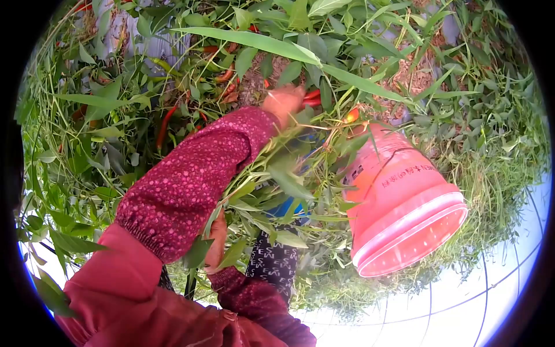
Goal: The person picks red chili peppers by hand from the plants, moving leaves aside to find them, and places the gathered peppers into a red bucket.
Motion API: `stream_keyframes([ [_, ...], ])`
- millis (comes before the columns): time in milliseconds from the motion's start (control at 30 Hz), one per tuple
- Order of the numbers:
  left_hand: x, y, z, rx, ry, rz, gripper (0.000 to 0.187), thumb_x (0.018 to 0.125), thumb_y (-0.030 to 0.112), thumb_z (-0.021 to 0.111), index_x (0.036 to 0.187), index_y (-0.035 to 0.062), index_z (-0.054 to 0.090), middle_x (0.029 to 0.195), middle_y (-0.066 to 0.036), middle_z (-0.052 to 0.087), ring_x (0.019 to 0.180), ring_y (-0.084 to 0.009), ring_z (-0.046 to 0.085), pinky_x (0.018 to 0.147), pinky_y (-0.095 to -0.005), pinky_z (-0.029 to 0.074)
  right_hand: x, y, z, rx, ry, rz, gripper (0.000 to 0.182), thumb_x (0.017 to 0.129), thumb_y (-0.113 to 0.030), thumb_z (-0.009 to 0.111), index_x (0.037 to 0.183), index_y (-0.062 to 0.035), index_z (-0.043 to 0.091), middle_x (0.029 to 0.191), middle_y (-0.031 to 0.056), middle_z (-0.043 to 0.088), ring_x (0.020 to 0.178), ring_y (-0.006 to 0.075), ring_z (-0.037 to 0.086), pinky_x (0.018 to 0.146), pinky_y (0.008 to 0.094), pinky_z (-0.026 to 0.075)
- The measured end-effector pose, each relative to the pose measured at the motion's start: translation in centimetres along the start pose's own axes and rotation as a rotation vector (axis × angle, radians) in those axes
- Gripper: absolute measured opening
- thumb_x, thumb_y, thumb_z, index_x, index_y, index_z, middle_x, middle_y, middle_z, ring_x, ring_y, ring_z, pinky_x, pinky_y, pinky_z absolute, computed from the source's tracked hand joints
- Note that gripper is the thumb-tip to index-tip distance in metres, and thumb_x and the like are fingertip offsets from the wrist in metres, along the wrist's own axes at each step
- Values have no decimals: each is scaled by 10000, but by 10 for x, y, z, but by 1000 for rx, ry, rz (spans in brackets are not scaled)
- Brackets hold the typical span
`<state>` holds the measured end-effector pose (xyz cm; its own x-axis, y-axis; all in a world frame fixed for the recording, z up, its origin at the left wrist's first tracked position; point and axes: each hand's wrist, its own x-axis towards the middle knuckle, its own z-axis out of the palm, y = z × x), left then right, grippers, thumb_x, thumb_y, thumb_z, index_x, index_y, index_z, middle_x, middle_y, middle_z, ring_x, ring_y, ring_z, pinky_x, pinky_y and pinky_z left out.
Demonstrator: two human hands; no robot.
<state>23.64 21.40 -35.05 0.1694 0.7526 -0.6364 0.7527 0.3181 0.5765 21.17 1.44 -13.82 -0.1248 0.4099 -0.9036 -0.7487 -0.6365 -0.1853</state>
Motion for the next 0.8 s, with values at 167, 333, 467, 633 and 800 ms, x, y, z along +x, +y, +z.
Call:
stream_keyframes([
  [167,3,-6,16,-150,-156,-62,292,844,186,475,1084,26,521,959,-225,594,911,-346,597,771,-366,489,5,-10,8,243,8,196,322,962,-269,389,1177,-46,479,1038,27,577,874,114,562,695,247,448],
  [333,8,-26,25,-310,-58,-67,269,858,207,493,1062,39,543,911,-182,619,841,-315,620,736,-353,496,7,-19,19,462,67,323,345,965,-300,378,1184,-51,474,1045,36,578,905,135,560,776,281,468],
  [467,1,-47,-13,-626,-115,-163,277,768,161,592,1023,56,571,839,-122,625,774,-236,620,719,-332,488,11,-16,23,-292,99,123,327,908,-73,503,1223,-50,419,962,19,557,827,76,500,686,205,399],
  [633,34,-56,3,-1266,122,-397,206,715,99,594,920,75,608,773,-91,605,706,-190,591,643,-334,472,10,-19,21,-499,72,89,349,918,-87,482,1251,-38,392,1002,31,555,870,77,505,722,210,413],
  [800,39,-31,-7,-468,126,-297,243,779,143,610,991,26,589,877,-189,623,775,-293,616,708,-347,497,6,-1,-4,-237,-96,-24,347,930,-149,463,1261,-57,414,1100,38,544,945,116,537,810,256,457],
])
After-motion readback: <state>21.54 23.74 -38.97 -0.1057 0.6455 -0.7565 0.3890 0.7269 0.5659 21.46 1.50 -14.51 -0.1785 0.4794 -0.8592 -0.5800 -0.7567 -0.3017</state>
